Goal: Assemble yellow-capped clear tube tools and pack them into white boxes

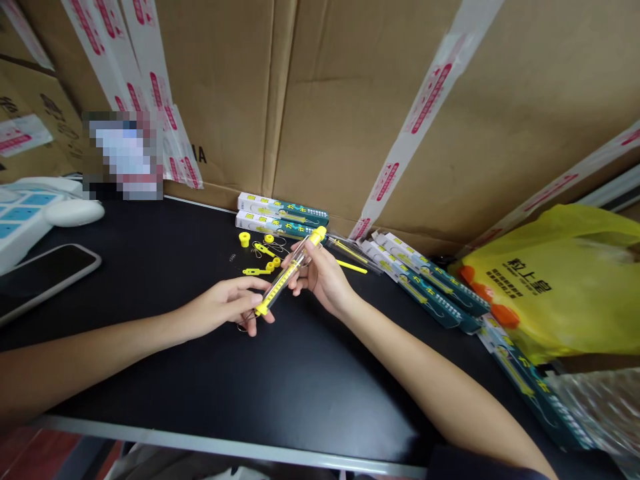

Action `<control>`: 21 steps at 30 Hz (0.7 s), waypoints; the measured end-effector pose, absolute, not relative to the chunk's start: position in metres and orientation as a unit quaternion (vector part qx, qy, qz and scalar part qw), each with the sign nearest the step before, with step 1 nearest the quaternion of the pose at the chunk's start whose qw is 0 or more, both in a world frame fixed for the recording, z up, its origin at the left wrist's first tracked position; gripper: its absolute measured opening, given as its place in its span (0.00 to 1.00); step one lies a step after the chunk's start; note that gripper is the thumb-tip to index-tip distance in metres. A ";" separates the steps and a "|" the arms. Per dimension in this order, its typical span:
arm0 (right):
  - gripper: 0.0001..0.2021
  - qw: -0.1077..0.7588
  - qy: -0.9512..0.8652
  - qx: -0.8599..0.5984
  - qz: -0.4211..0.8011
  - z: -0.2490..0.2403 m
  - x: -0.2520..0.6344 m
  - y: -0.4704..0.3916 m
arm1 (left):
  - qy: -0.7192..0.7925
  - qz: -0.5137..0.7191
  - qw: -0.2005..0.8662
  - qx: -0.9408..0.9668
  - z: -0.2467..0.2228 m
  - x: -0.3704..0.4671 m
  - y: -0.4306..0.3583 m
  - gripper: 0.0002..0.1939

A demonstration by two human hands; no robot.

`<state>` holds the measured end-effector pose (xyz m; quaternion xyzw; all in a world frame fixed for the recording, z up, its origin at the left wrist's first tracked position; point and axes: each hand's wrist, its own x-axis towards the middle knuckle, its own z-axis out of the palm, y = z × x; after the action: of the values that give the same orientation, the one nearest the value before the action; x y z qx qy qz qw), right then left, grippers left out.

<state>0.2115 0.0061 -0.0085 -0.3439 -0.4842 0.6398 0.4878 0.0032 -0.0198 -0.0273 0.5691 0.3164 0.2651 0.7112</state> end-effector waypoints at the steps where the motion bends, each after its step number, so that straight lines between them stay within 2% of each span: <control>1: 0.16 0.493 -0.485 -0.340 0.637 -0.008 0.211 0.006 | 0.313 0.268 0.722 0.556 -0.027 0.003 -0.019 0.25; 6: 0.16 0.507 -0.489 -0.336 0.626 -0.003 0.212 0.006 | 0.321 0.283 0.723 0.542 -0.023 0.003 -0.018 0.26; 21: 0.18 0.545 -0.512 -0.385 0.541 0.001 0.202 -0.005 | 0.363 0.313 0.588 0.652 -0.019 0.000 -0.027 0.26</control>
<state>0.2020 -0.0052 0.0012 -0.3854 -0.5119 0.5411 0.5447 0.0002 -0.0270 -0.0193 0.6521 0.3626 0.3129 0.5877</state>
